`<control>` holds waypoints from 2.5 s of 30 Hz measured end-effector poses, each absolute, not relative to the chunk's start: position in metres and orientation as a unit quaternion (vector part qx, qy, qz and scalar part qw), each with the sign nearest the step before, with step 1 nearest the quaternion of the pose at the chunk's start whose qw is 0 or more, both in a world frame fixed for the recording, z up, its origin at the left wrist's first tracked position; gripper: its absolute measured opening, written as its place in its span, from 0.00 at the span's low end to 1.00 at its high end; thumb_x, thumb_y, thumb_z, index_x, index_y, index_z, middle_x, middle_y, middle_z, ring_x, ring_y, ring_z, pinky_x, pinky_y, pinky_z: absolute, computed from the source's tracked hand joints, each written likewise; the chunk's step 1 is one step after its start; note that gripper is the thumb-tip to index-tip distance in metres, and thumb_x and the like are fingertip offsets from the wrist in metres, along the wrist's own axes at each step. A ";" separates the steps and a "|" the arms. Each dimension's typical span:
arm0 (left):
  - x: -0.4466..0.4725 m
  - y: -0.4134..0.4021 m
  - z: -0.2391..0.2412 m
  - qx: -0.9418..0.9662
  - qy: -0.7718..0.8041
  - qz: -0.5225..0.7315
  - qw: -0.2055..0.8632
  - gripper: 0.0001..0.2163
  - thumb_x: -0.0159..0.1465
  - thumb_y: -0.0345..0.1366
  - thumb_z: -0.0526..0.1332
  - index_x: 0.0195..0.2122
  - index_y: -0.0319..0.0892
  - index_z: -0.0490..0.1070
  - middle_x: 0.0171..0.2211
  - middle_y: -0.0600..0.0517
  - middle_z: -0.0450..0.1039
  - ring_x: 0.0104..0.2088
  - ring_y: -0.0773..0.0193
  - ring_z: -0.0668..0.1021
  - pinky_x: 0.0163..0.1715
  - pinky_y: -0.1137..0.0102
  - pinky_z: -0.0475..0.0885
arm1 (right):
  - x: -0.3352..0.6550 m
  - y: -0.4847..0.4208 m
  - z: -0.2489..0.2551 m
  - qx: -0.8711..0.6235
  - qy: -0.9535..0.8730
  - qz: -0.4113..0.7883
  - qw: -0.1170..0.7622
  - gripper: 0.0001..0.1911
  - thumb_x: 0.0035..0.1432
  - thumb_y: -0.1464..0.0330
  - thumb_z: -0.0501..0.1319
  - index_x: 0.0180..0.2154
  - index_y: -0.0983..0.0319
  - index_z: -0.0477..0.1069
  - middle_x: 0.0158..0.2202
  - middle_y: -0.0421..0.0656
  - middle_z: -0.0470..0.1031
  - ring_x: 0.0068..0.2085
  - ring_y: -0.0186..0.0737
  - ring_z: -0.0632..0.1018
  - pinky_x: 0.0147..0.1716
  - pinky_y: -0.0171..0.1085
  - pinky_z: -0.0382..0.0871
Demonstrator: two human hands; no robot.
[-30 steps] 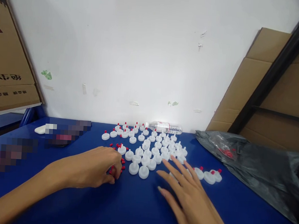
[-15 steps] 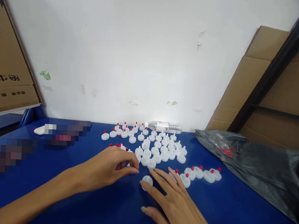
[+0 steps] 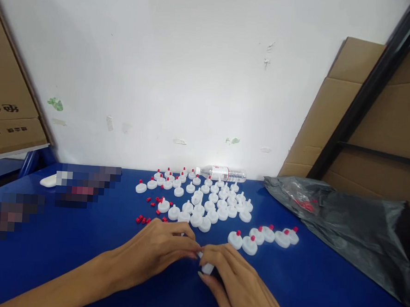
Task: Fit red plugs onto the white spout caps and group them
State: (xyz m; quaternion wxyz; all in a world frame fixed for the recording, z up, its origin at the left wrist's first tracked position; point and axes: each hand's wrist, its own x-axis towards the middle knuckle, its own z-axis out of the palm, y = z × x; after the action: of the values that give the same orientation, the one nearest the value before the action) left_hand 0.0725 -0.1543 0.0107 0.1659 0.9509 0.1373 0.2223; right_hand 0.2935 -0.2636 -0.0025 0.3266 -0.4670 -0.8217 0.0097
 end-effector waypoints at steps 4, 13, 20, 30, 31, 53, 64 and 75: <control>0.075 -0.157 0.008 0.940 0.140 0.256 0.178 0.09 0.74 0.38 0.57 0.51 0.46 0.75 0.41 0.52 0.79 0.36 0.67 0.81 0.36 0.76 0.72 | 0.296 -0.267 -0.004 -0.470 -0.803 0.001 0.367 0.14 0.70 0.73 0.54 0.55 0.56 0.62 0.55 0.45 0.75 0.56 0.40 0.78 0.53 0.34 0.76; 0.083 -0.181 0.014 0.940 0.193 0.271 0.073 0.23 0.78 0.42 0.40 0.37 0.43 0.72 0.31 0.51 0.77 0.27 0.65 0.77 0.28 0.71 0.67 | 0.306 -0.265 -0.009 -0.423 -0.835 -0.042 0.350 0.17 0.68 0.77 0.52 0.55 0.59 0.64 0.50 0.43 0.80 0.57 0.39 0.77 0.57 0.33 0.73; 0.083 -0.191 0.015 0.944 0.195 0.247 0.098 0.18 0.77 0.37 0.44 0.34 0.43 0.70 0.31 0.51 0.77 0.28 0.64 0.76 0.27 0.69 0.65 | 0.303 -0.264 -0.012 -0.421 -0.864 -0.036 0.273 0.11 0.68 0.77 0.56 0.45 0.56 0.71 0.51 0.39 0.80 0.59 0.39 0.75 0.56 0.32 0.74; 0.065 -0.155 0.040 0.943 0.247 0.222 0.028 0.11 0.72 0.33 0.50 0.36 0.42 0.70 0.29 0.53 0.74 0.26 0.66 0.74 0.28 0.69 0.61 | 0.301 -0.257 -0.001 -0.414 -0.860 -0.085 0.284 0.11 0.71 0.70 0.56 0.51 0.56 0.73 0.52 0.38 0.80 0.53 0.37 0.80 0.57 0.36 0.72; 0.062 -0.151 0.041 0.938 0.266 0.221 0.005 0.11 0.72 0.33 0.50 0.37 0.42 0.71 0.29 0.52 0.74 0.27 0.65 0.75 0.28 0.69 0.61 | 0.306 -0.256 0.000 -0.427 -0.855 -0.098 0.279 0.13 0.71 0.71 0.55 0.52 0.56 0.73 0.52 0.40 0.81 0.53 0.38 0.80 0.56 0.37 0.72; 0.044 -0.134 0.058 0.946 0.310 0.095 -0.022 0.08 0.70 0.33 0.56 0.39 0.45 0.76 0.37 0.52 0.75 0.29 0.64 0.76 0.28 0.68 0.61 | 0.310 -0.250 0.004 -0.464 -0.843 -0.184 0.199 0.20 0.69 0.63 0.59 0.60 0.51 0.68 0.65 0.41 0.68 0.65 0.53 0.68 0.62 0.58 0.66; 0.043 -0.127 0.037 0.957 0.287 0.043 -0.023 0.05 0.69 0.33 0.62 0.35 0.44 0.75 0.36 0.53 0.74 0.30 0.63 0.77 0.27 0.69 0.60 | 0.285 -0.249 0.003 -0.432 -0.883 -0.075 0.169 0.25 0.72 0.54 0.52 0.64 0.56 0.64 0.62 0.39 0.72 0.64 0.47 0.71 0.63 0.51 0.67; 0.053 -0.136 0.040 0.960 0.244 0.130 0.054 0.07 0.75 0.34 0.53 0.46 0.45 0.71 0.38 0.55 0.77 0.33 0.66 0.78 0.31 0.72 0.65 | 0.276 -0.246 0.000 -0.426 -0.885 -0.113 0.149 0.26 0.73 0.58 0.51 0.67 0.59 0.60 0.66 0.45 0.65 0.64 0.51 0.71 0.60 0.51 0.72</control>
State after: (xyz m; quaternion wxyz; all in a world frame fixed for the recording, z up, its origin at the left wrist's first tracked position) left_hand 0.0533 -0.1358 0.0399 0.0545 0.9595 0.2438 0.1301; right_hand 0.2761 -0.2459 0.0003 0.1493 -0.4256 -0.8853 -0.1134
